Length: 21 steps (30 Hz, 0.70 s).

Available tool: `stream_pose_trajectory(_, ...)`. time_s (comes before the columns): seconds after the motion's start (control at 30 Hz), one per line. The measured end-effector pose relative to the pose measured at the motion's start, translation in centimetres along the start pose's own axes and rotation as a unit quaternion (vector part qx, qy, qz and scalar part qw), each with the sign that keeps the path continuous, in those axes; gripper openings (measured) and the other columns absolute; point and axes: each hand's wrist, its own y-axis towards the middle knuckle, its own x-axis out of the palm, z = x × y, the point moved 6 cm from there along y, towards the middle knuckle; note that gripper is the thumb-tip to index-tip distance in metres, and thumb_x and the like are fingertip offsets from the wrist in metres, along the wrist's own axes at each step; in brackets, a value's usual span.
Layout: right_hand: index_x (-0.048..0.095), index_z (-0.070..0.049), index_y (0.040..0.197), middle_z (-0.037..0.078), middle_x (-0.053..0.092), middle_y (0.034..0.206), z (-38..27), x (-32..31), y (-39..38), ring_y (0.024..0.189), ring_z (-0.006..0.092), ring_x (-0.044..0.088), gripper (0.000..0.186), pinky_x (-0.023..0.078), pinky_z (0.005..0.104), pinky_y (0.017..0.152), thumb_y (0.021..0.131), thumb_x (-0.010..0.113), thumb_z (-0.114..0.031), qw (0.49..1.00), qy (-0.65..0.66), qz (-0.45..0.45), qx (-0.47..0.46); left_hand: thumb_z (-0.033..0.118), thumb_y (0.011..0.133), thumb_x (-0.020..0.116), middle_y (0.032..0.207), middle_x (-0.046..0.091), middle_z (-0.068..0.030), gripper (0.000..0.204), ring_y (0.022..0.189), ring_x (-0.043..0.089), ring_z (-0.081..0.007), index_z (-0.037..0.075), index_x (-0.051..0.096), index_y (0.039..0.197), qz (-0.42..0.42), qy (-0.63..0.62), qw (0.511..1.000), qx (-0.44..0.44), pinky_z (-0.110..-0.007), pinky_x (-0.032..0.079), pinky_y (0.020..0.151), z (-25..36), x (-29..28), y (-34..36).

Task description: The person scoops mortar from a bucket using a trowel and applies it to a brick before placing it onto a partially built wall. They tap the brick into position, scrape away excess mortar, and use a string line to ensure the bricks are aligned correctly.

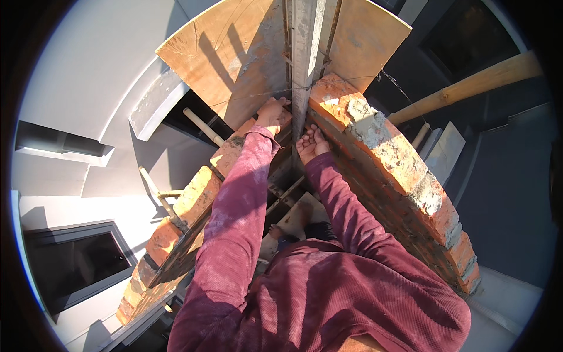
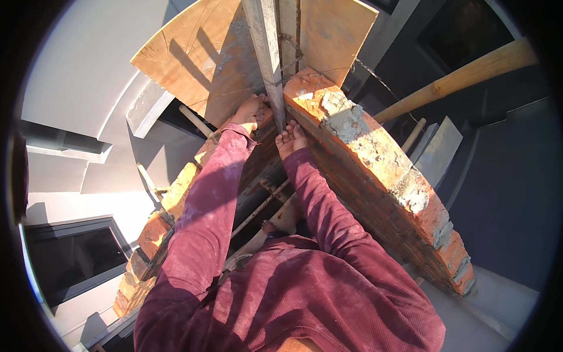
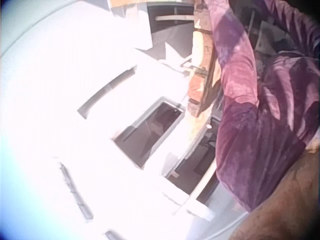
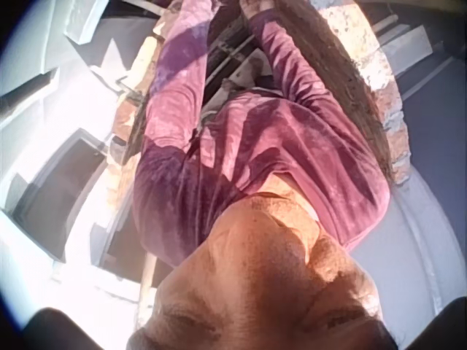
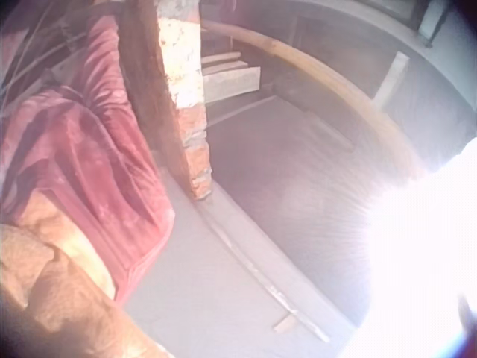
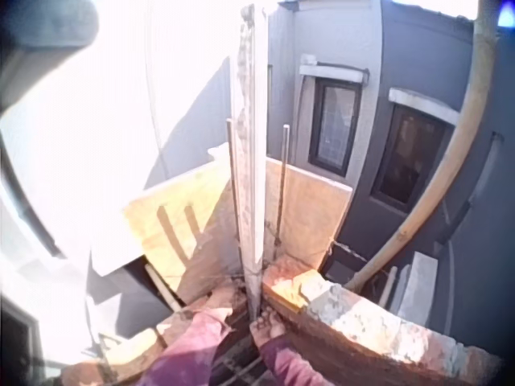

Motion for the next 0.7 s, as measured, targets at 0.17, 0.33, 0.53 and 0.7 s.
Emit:
stream_pose_trajectory(0.17,0.063,-0.009,0.100,-0.002,0.058,0.072,-2.4,-1.7,-0.1,0.062,0.0115,0.055,0.016,0.047,0.0294,0.062,0.098,0.055,-0.023,0.966,-0.236,0.083,-0.069,0.025,0.099,0.054,0.053,0.030,0.0068,0.019,0.038,0.022,-0.0050,0.008,0.056,0.093,-0.019,-0.014,0.998,-0.056,-0.024,0.018,0.033,1.3,0.8,-2.6)
stream_pose_trajectory(0.33,0.067,-0.004,0.084,0.003,0.061,0.062,-1.1,-1.7,-2.7,0.058,0.0112,0.057,0.020,0.043,0.0259,0.058,0.094,0.054,-0.017,0.869,-0.450,-0.016,-0.205,0.023,0.091,0.061,0.077,0.068,-0.0098,0.025,0.065,0.062,-0.0181,0.000,0.070,0.088,0.061,0.342,0.903,0.253,-0.030,0.047,0.060,4.1,0.4,-2.0)
stream_pose_trajectory(0.53,0.065,-0.001,0.093,0.019,0.068,0.086,-3.5,1.3,-5.0,0.087,0.0317,0.065,0.035,0.049,0.0407,0.079,0.088,0.055,-0.034,0.562,-0.738,0.003,-0.373,0.015,0.084,0.058,0.086,0.072,-0.0143,0.024,0.081,0.068,-0.0162,-0.003,0.069,0.094,-0.020,0.492,0.833,0.250,-0.034,0.051,0.070,5.0,2.7,-2.5)
stream_pose_trajectory(0.7,0.063,-0.002,0.104,0.023,0.066,0.100,-3.3,5.1,-4.9,0.096,0.0390,0.063,0.037,0.048,0.0476,0.084,0.087,0.057,-0.035,0.497,-0.795,0.032,-0.347,0.019,0.084,0.059,0.081,0.071,-0.0122,0.027,0.078,0.064,-0.0127,-0.005,0.068,0.093,-0.023,0.528,0.821,0.216,-0.034,0.050,0.067,5.8,3.0,-4.7)
